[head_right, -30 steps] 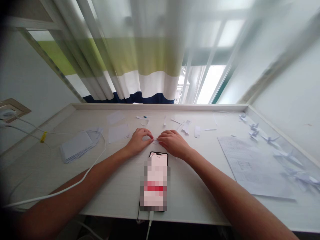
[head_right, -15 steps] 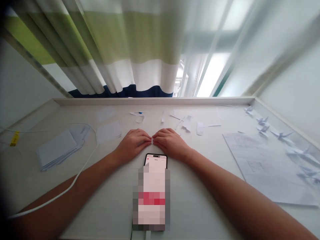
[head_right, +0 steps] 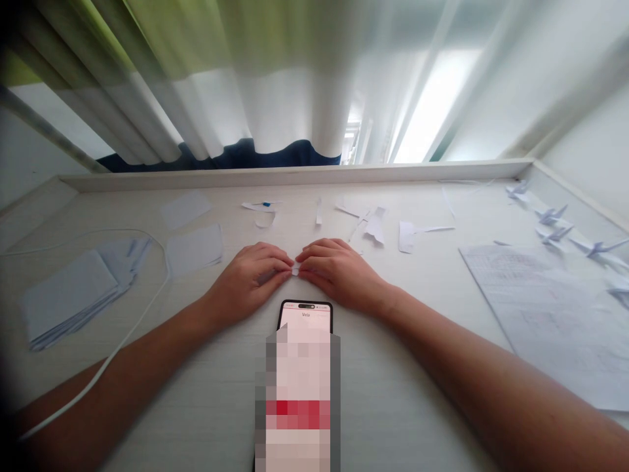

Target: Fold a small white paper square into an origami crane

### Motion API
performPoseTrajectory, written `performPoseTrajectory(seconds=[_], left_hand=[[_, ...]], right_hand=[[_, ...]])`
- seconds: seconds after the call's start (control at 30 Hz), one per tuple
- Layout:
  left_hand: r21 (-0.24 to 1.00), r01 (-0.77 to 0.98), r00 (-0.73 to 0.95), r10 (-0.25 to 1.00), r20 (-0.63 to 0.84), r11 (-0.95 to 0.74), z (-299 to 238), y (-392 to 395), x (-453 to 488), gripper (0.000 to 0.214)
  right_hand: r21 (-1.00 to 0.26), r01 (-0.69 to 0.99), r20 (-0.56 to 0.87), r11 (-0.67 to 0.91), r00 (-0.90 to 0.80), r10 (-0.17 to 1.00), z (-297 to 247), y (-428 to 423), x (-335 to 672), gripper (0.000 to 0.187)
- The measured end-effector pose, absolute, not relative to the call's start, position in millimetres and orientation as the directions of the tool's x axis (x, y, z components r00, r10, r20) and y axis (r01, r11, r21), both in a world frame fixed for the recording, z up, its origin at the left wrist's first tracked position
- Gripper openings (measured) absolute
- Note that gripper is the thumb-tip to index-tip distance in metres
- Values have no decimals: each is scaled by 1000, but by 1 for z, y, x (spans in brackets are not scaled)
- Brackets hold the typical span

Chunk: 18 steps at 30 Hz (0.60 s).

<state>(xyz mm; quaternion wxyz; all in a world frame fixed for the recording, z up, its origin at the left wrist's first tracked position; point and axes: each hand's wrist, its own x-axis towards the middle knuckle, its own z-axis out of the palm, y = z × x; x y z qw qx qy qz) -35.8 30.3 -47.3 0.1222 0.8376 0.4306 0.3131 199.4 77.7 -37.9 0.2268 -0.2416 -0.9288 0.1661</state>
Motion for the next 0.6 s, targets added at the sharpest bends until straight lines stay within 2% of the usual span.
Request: performPoseTrajectory(seconds=[0.27, 0.47, 0.6], left_hand=[[462, 656, 451, 801, 395, -597, -49, 29, -36, 13], [569, 677, 362, 884, 294, -467, -44, 29, -32, 12], [590, 671, 329, 893, 305, -449, -45, 30, -30, 10]], right_hand=[[-312, 362, 356, 879, -813, 461, -39, 77, 201, 21], [-433, 407, 339, 804, -754, 563, -39, 74, 194, 16], [-524, 424, 326, 739, -702, 634, -39, 73, 191, 13]])
